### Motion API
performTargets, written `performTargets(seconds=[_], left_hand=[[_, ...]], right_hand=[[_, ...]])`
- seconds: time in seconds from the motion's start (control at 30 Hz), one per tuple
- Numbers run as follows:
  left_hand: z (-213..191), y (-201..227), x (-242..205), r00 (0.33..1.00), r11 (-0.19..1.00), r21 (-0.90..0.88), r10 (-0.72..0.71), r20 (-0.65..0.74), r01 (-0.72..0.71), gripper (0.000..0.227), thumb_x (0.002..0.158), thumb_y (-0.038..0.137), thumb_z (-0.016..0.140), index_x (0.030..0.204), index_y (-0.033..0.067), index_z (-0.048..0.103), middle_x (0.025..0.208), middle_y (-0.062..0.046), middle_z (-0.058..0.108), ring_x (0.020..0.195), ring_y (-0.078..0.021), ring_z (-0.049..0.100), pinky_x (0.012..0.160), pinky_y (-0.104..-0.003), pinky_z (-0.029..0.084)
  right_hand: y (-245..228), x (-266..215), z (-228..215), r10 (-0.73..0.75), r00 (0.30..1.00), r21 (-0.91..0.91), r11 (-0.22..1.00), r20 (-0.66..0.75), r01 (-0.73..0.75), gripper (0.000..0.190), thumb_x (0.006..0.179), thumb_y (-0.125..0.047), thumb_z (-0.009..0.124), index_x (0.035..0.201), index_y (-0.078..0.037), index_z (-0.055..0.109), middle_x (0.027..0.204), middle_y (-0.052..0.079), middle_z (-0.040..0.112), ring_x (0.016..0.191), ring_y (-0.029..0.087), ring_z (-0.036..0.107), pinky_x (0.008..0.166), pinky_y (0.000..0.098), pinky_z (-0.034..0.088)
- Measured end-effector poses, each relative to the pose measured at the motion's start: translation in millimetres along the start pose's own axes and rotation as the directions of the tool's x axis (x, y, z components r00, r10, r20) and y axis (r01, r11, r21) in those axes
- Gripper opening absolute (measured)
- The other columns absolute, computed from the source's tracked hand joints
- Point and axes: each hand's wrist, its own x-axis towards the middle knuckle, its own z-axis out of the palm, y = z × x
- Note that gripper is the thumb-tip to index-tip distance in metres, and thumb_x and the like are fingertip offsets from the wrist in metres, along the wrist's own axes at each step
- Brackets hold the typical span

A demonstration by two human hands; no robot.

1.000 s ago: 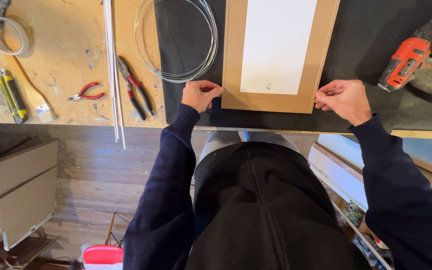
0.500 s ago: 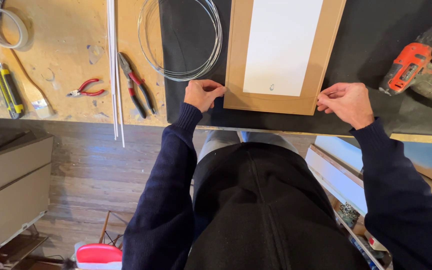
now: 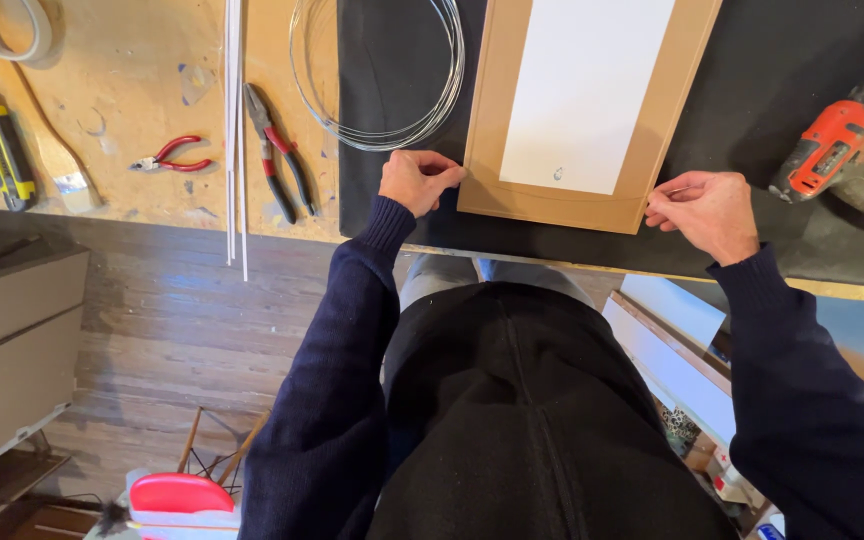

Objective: Measure and cut picture hanging wire for a frame.

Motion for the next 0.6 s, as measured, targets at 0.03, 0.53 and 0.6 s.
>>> performTargets(seconds=[0.03, 0.53, 0.6], left_hand=[[0, 1, 0, 1.0, 1.0, -0.003, -0.001, -0.002, 0.001, 0.025, 0.082, 0.029, 0.081, 0.094, 0.0074, 0.082, 0.069, -0.002, 0.076, 0.046, -0.0087, 0.064, 0.048, -0.024, 0.054], [1, 4, -4, 0.999, 0.999, -0.004, -0.042, -0.013, 0.042, 0.026, 0.081, 0.032, 0.081, 0.092, 0.0091, 0.082, 0.067, -0.003, 0.075, 0.047, -0.0101, 0.066, 0.051, -0.026, 0.057], [1, 3, -4, 0.999, 0.999, -0.015, -0.046, -0.017, 0.046, 0.025, 0.081, 0.032, 0.081, 0.092, 0.0097, 0.083, 0.067, -0.003, 0.076, 0.047, -0.0101, 0.067, 0.052, -0.026, 0.057]], right_hand=[[0, 1, 0, -0.001, 1.0, -0.003, 1.0, 0.002, 0.001, 0.022, 0.097, -0.01, 0.073, 0.103, 0.011, 0.07, 0.088, 0.016, 0.075, 0.073, 0.017, 0.074, 0.061, 0.0254, 0.058], [-20, -6, 10, 0.033, 0.995, -0.183, 0.982, -0.09, -0.049, 0.02, 0.088, -0.009, 0.078, 0.094, 0.009, 0.074, 0.082, 0.013, 0.075, 0.069, 0.014, 0.073, 0.06, 0.0243, 0.058], [-24, -12, 19, -0.088, 0.985, -0.358, 0.933, -0.146, 0.03, 0.02, 0.085, -0.017, 0.082, 0.089, 0.002, 0.076, 0.076, 0.013, 0.075, 0.067, 0.02, 0.074, 0.063, 0.0308, 0.058]])
